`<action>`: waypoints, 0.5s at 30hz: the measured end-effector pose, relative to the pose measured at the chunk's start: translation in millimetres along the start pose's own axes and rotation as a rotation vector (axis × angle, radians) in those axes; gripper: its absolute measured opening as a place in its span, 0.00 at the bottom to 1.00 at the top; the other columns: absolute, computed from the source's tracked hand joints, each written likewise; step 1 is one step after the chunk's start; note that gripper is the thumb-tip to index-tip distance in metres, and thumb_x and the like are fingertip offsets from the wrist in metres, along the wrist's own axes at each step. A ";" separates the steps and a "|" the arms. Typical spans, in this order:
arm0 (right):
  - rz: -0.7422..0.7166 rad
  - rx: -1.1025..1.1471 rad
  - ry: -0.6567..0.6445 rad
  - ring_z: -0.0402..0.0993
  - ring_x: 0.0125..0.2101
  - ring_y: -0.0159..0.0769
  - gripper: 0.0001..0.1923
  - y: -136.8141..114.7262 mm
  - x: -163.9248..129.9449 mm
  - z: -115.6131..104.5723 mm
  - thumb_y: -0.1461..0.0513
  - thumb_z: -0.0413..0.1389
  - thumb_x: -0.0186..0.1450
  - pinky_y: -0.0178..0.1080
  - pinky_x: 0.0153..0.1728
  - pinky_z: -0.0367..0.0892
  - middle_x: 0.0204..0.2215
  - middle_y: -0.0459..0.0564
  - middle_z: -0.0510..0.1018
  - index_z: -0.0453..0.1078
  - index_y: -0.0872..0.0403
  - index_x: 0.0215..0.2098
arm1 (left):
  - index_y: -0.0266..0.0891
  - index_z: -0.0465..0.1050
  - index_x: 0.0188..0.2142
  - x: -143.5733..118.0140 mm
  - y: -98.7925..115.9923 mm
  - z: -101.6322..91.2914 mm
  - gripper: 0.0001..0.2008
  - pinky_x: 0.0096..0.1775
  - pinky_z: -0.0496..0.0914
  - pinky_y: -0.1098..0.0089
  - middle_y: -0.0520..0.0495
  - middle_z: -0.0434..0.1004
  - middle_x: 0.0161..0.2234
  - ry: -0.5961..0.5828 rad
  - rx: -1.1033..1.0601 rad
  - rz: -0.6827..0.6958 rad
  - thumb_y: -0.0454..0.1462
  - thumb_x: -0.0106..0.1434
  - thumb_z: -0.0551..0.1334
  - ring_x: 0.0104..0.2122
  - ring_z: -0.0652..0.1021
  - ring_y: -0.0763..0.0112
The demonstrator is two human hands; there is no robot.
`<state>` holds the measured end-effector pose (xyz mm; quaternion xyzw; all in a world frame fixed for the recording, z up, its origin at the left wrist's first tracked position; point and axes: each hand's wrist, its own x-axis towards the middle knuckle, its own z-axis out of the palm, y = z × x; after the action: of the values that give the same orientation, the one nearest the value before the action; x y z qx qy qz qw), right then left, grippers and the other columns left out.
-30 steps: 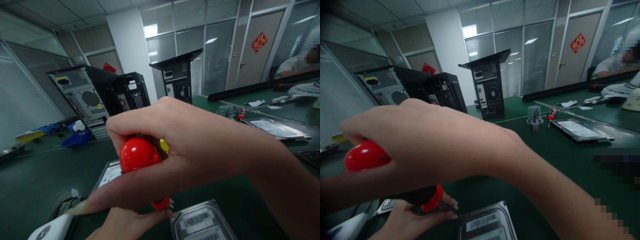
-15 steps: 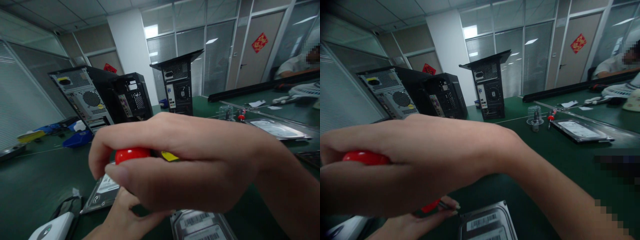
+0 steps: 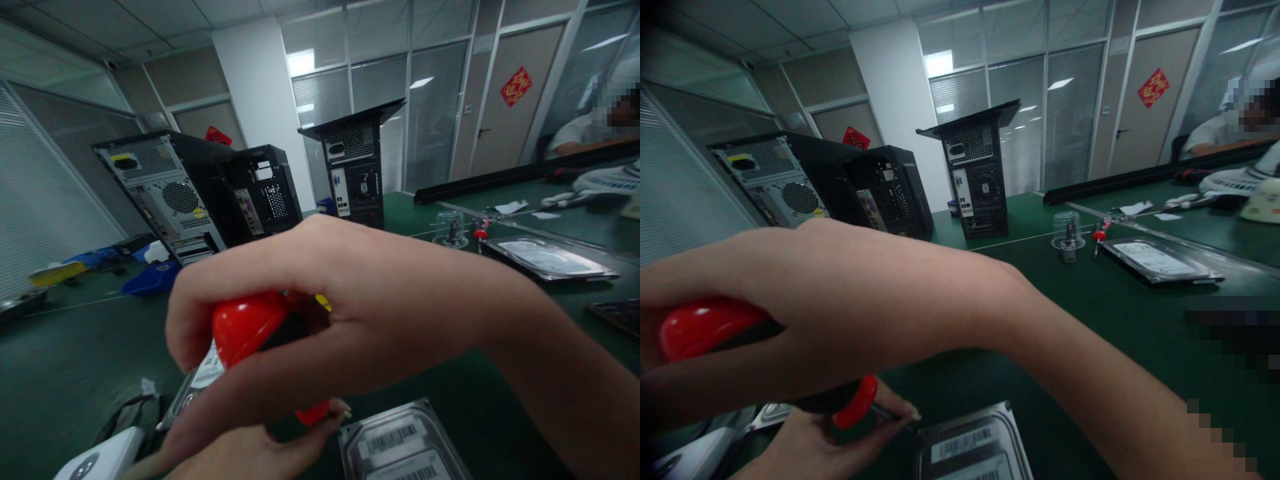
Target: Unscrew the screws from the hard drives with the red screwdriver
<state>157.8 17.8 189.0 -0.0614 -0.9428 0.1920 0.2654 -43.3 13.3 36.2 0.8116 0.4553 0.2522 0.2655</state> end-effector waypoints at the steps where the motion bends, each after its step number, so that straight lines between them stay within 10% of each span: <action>1: 0.006 0.020 0.007 0.67 0.33 0.27 0.17 0.5 0.3 0.3 0.54 0.43 0.73 0.28 0.34 0.62 0.33 0.47 0.69 0.68 0.54 0.39 | 0.43 0.82 0.31 0.0 -1.0 -0.4 0.10 0.42 0.78 0.64 0.48 0.84 0.32 -0.017 0.004 -0.019 0.45 0.58 0.66 0.34 0.83 0.60; 15: 0.050 -0.101 -0.059 0.67 0.32 0.32 0.21 -2.8 -2.5 -2.1 0.55 0.38 0.73 0.33 0.31 0.63 0.35 0.50 0.71 0.69 0.55 0.36 | 0.41 0.81 0.30 12.9 8.9 -6.0 0.04 0.36 0.78 0.75 0.51 0.84 0.27 -0.033 -0.160 0.120 0.38 0.54 0.70 0.27 0.83 0.68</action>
<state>161.0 15.4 190.6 -0.0926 -0.9569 0.1523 0.2293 -35.9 21.8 48.6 0.8176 0.3797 0.2899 0.3215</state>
